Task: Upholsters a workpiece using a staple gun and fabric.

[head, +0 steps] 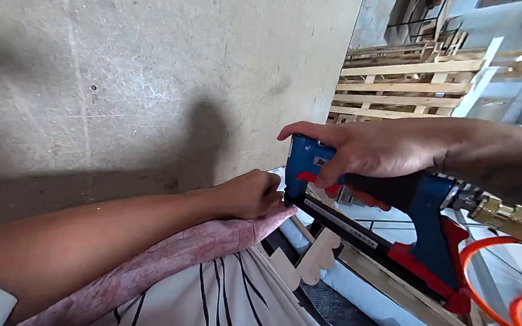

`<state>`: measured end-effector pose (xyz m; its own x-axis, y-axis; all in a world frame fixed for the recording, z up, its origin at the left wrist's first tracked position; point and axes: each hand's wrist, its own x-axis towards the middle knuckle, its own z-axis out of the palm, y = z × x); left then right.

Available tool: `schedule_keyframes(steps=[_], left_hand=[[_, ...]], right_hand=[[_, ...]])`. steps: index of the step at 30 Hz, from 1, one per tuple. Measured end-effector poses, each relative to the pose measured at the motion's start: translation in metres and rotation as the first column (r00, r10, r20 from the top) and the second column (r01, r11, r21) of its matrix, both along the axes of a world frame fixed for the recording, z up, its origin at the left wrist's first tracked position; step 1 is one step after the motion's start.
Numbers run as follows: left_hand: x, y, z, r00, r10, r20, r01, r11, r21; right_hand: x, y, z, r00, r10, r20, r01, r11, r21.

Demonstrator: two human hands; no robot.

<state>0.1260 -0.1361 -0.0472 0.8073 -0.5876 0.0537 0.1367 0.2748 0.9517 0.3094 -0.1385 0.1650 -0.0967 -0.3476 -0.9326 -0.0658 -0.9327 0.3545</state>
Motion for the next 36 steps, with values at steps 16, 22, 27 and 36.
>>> schedule_keyframes(steps=[16, 22, 27, 36], left_hand=[[0.014, 0.031, 0.014, 0.900, -0.186, -0.395, 0.149, 0.981, -0.122], [-0.003, 0.075, 0.066, 0.968, -0.252, -0.016, 0.241, 0.904, 0.352], [-0.023, 0.045, 0.087, 0.937, -0.040, 0.348, -0.166, 0.824, 0.542], [-0.001, 0.048, 0.031, 0.950, 0.140, -0.278, -0.153, 0.988, -0.024]], right_hand=[[-0.028, -0.020, 0.008, 0.561, 0.665, 0.493, -0.770, 0.638, 0.016], [-0.063, -0.156, -0.147, 0.195, 0.293, 0.936, -0.893, 0.448, 0.046], [-0.080, -0.199, -0.235, 0.362, -0.157, 0.919, -0.770, 0.505, 0.390], [-0.231, -0.167, -0.123, 0.045, -0.711, 0.702, -0.554, 0.567, 0.610]])
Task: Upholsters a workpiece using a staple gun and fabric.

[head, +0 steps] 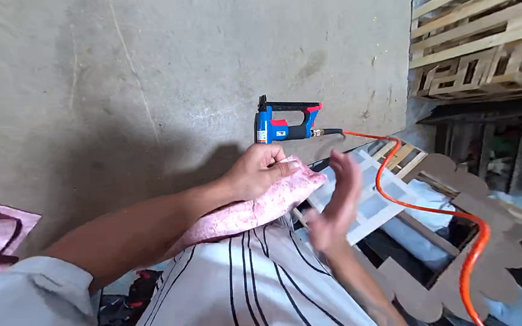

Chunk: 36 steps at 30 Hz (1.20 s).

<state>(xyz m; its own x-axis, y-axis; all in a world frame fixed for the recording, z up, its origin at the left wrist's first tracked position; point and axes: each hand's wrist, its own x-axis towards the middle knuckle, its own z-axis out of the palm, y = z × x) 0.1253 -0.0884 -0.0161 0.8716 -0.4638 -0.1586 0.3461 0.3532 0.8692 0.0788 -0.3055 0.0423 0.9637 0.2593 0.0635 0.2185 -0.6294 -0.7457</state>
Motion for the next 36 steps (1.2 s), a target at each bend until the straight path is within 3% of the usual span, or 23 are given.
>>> schedule_keyframes(steps=[3, 7, 9, 11, 14, 16, 17, 18, 20, 22, 24, 27, 30, 32, 33, 36], left_hand=[[-0.006, -0.008, -0.009, 0.996, -0.055, -0.063, 0.049, 0.994, -0.101], [-0.015, -0.012, -0.007, 0.992, -0.054, -0.112, 0.042, 0.994, -0.104], [-0.013, -0.012, -0.010, 0.995, -0.064, -0.074, 0.059, 0.996, -0.073], [-0.011, -0.014, -0.015, 0.997, -0.079, 0.002, 0.079, 0.996, -0.050], [-0.013, -0.020, -0.018, 0.994, -0.111, 0.011, 0.111, 0.991, -0.068], [-0.017, -0.021, -0.015, 0.988, -0.151, -0.024, 0.150, 0.988, -0.022], [-0.018, -0.021, -0.014, 0.986, -0.163, -0.021, 0.163, 0.987, 0.007], [-0.019, -0.021, -0.014, 0.986, -0.168, 0.000, 0.168, 0.985, 0.031], [-0.016, -0.021, -0.017, 0.982, -0.174, 0.076, 0.171, 0.984, 0.046], [-0.015, -0.023, -0.021, 0.975, -0.173, 0.137, 0.172, 0.985, 0.019], [-0.014, -0.023, -0.024, 0.974, -0.166, 0.156, 0.169, 0.986, -0.006], [-0.011, -0.021, -0.024, 0.978, -0.159, 0.138, 0.159, 0.987, 0.013], [-0.010, -0.027, -0.029, 0.979, -0.163, 0.121, 0.162, 0.987, 0.022], [-0.008, -0.032, -0.033, 0.977, -0.166, 0.131, 0.163, 0.986, 0.032], [-0.008, -0.034, -0.034, 0.976, -0.169, 0.136, 0.164, 0.985, 0.044], [-0.005, -0.038, -0.030, 0.965, -0.252, 0.077, 0.242, 0.963, 0.117]], right_hand=[[-0.022, 0.046, -0.018, 0.984, -0.104, 0.142, 0.115, 0.991, -0.071], [-0.005, 0.058, -0.012, 0.930, -0.355, 0.097, 0.359, 0.933, -0.027], [0.006, 0.064, -0.002, 0.892, -0.449, -0.038, 0.450, 0.893, 0.019], [0.009, 0.062, 0.007, 0.830, -0.486, -0.276, 0.530, 0.840, 0.118], [0.027, 0.029, 0.003, 0.754, -0.342, -0.561, 0.538, 0.812, 0.228], [0.058, -0.003, -0.019, 0.826, -0.269, -0.496, 0.379, 0.915, 0.135], [0.076, -0.016, -0.035, 0.920, -0.170, -0.352, 0.170, 0.985, -0.031], [0.093, -0.023, -0.052, 0.970, 0.013, -0.244, -0.082, 0.958, -0.273], [0.121, -0.016, -0.091, 0.909, 0.349, -0.228, -0.413, 0.681, -0.605], [0.135, -0.005, -0.121, 0.815, 0.488, -0.313, -0.535, 0.425, -0.730], [0.150, 0.005, -0.125, 0.762, 0.531, -0.371, -0.593, 0.343, -0.729], [0.172, 0.033, -0.080, 0.747, 0.453, -0.486, -0.637, 0.281, -0.718], [0.197, 0.079, 0.021, 0.781, 0.174, -0.600, -0.621, 0.320, -0.716], [0.216, 0.112, 0.091, 0.669, -0.075, -0.740, -0.687, 0.318, -0.653], [0.224, 0.124, 0.115, 0.583, -0.190, -0.790, -0.697, 0.383, -0.606], [0.236, 0.145, 0.143, 0.305, -0.404, -0.862, -0.680, 0.541, -0.495]])
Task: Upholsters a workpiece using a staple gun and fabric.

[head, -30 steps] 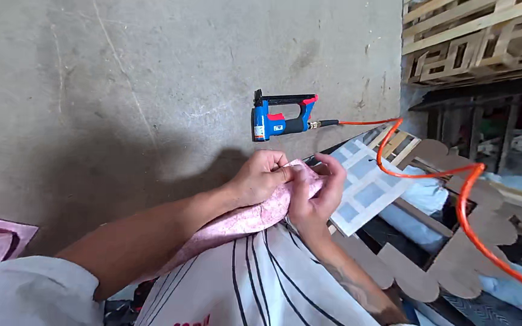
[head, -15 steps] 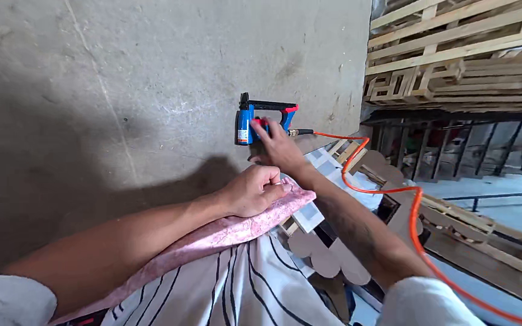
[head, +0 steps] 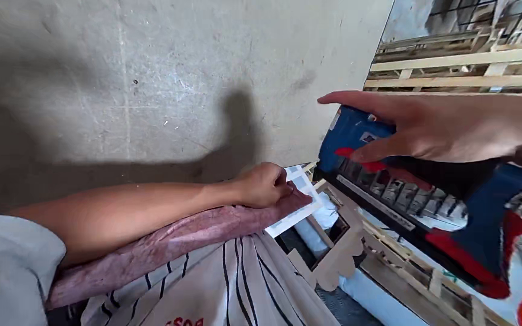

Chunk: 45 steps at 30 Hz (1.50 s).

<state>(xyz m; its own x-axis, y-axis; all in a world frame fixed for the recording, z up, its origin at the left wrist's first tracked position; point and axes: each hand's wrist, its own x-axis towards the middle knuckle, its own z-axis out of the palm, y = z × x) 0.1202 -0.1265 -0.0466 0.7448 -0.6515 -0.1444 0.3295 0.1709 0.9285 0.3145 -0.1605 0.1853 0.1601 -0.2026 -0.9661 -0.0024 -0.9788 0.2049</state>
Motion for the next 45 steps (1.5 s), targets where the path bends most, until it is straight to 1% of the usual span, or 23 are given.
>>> schedule_keyframes(steps=[3, 6, 10, 13, 14, 17, 21, 24, 26, 27, 28, 29, 30, 31, 33, 35, 36, 38, 40, 41, 43, 44, 45], left_hand=[[0.001, 0.002, 0.000, 0.999, -0.021, -0.037, 0.021, 1.000, -0.005], [-0.004, -0.004, -0.011, 0.999, 0.043, 0.024, -0.042, 0.998, -0.040], [0.004, 0.005, -0.007, 0.998, -0.033, 0.045, 0.036, 0.996, -0.079], [-0.006, -0.008, -0.016, 0.994, 0.053, 0.095, -0.042, 0.992, -0.120], [-0.008, -0.010, -0.018, 0.992, 0.068, 0.104, -0.055, 0.990, -0.128], [0.000, 0.002, -0.010, 0.994, 0.008, 0.111, 0.010, 0.988, -0.155], [-0.001, -0.002, -0.020, 0.972, 0.120, 0.200, -0.067, 0.965, -0.254], [0.000, -0.001, -0.019, 0.975, 0.094, 0.203, -0.044, 0.970, -0.238], [0.003, 0.002, -0.016, 0.985, 0.048, 0.168, -0.015, 0.981, -0.195], [0.006, 0.005, -0.015, 0.992, 0.006, 0.126, 0.015, 0.987, -0.162], [0.007, 0.011, -0.014, 0.996, -0.033, 0.082, 0.044, 0.990, -0.137], [0.005, 0.019, -0.014, 0.998, -0.060, 0.034, 0.064, 0.989, -0.131], [0.001, 0.030, -0.012, 0.996, -0.081, -0.031, 0.076, 0.987, -0.138], [-0.004, 0.043, -0.007, 0.989, -0.122, -0.078, 0.112, 0.987, -0.116], [-0.008, 0.065, 0.012, 0.971, -0.232, -0.052, 0.235, 0.969, 0.071], [-0.008, 0.074, 0.033, 0.949, -0.317, -0.004, 0.307, 0.915, 0.261], [-0.007, 0.075, 0.040, 0.947, -0.322, 0.000, 0.309, 0.907, 0.285], [-0.005, 0.072, 0.048, 0.966, -0.255, -0.032, 0.256, 0.943, 0.211], [-0.004, 0.070, 0.051, 0.980, -0.195, -0.048, 0.200, 0.966, 0.165], [-0.005, 0.070, 0.051, 0.981, -0.192, -0.010, 0.189, 0.959, 0.212], [-0.011, 0.069, 0.050, 0.970, -0.213, 0.114, 0.164, 0.929, 0.333], [-0.016, 0.068, 0.047, 0.971, -0.183, 0.155, 0.122, 0.934, 0.336], [-0.022, 0.065, 0.044, 0.984, -0.096, 0.151, 0.051, 0.959, 0.278]], right_hand=[[0.001, 0.007, -0.015, 0.988, -0.044, -0.147, 0.041, 0.999, -0.027], [-0.006, 0.011, -0.034, 0.977, -0.074, -0.202, 0.065, 0.997, -0.049], [-0.033, 0.047, -0.027, 0.991, -0.047, -0.122, 0.019, 0.976, -0.216], [-0.016, 0.011, -0.048, 0.955, -0.100, -0.278, 0.068, 0.990, -0.125], [-0.015, 0.007, -0.051, 0.954, -0.099, -0.283, 0.071, 0.992, -0.107], [-0.022, 0.014, -0.052, 0.956, -0.083, -0.280, 0.059, 0.994, -0.091], [-0.030, 0.023, -0.054, 0.948, -0.107, -0.300, 0.095, 0.994, -0.054], [-0.035, 0.027, -0.052, 0.951, -0.064, -0.303, 0.059, 0.998, -0.027], [-0.036, 0.027, -0.040, 0.968, 0.077, -0.240, -0.071, 0.997, 0.031], [-0.036, 0.028, -0.032, 0.958, 0.228, -0.175, -0.219, 0.973, 0.068], [-0.036, 0.025, -0.024, 0.908, 0.413, -0.068, -0.406, 0.908, 0.098], [-0.038, 0.020, -0.018, 0.806, 0.587, 0.070, -0.592, 0.802, 0.087], [-0.041, 0.009, -0.019, 0.705, 0.677, 0.209, -0.700, 0.711, 0.058], [-0.045, -0.005, -0.026, 0.626, 0.705, 0.334, -0.753, 0.658, 0.024], [-0.057, -0.044, -0.062, 0.520, 0.650, 0.554, -0.787, 0.617, 0.014], [-0.069, -0.090, -0.117, 0.503, 0.507, 0.700, -0.793, 0.593, 0.141], [-0.071, -0.112, -0.149, 0.515, 0.419, 0.748, -0.794, 0.561, 0.233], [-0.067, -0.149, -0.202, 0.585, 0.246, 0.773, -0.763, 0.490, 0.422], [-0.057, -0.176, -0.235, 0.648, 0.043, 0.760, -0.686, 0.467, 0.558], [-0.054, -0.186, -0.236, 0.653, -0.052, 0.756, -0.636, 0.504, 0.584], [-0.065, -0.199, -0.204, 0.620, -0.289, 0.730, -0.467, 0.612, 0.639], [-0.082, -0.201, -0.180, 0.573, -0.465, 0.675, -0.354, 0.602, 0.716], [-0.105, -0.200, -0.157, 0.501, -0.639, 0.584, -0.260, 0.532, 0.806]])
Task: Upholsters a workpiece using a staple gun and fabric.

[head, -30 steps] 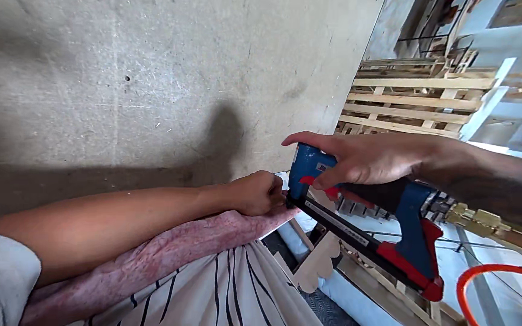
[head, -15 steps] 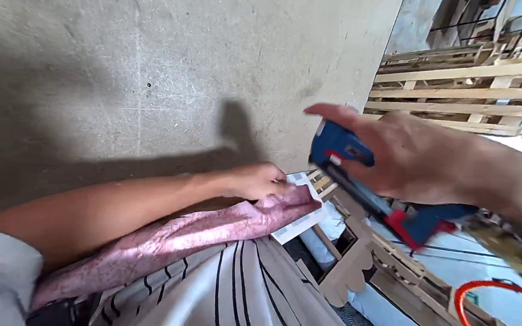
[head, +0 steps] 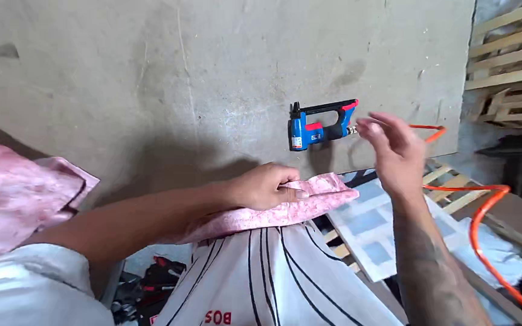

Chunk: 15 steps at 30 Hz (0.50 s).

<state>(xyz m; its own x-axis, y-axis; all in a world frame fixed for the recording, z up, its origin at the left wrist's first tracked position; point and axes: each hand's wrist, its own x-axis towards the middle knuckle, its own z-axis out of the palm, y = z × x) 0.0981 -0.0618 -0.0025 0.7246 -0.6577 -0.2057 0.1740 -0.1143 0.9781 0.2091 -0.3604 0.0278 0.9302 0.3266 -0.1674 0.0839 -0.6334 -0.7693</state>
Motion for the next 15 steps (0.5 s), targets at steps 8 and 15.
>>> schedule_keyframes(steps=[8, 15], left_hand=[[0.009, -0.086, 0.012, 0.891, 0.256, -0.376, -0.301, 0.951, -0.066], [0.022, -0.102, -0.025, 0.824, 0.277, -0.494, -0.333, 0.942, -0.028]], right_hand=[[-0.129, 0.016, -0.042, 0.869, -0.493, 0.035, 0.424, 0.780, 0.460], [-0.153, 0.055, -0.050, 0.828, -0.413, 0.380, 0.439, 0.898, 0.019]])
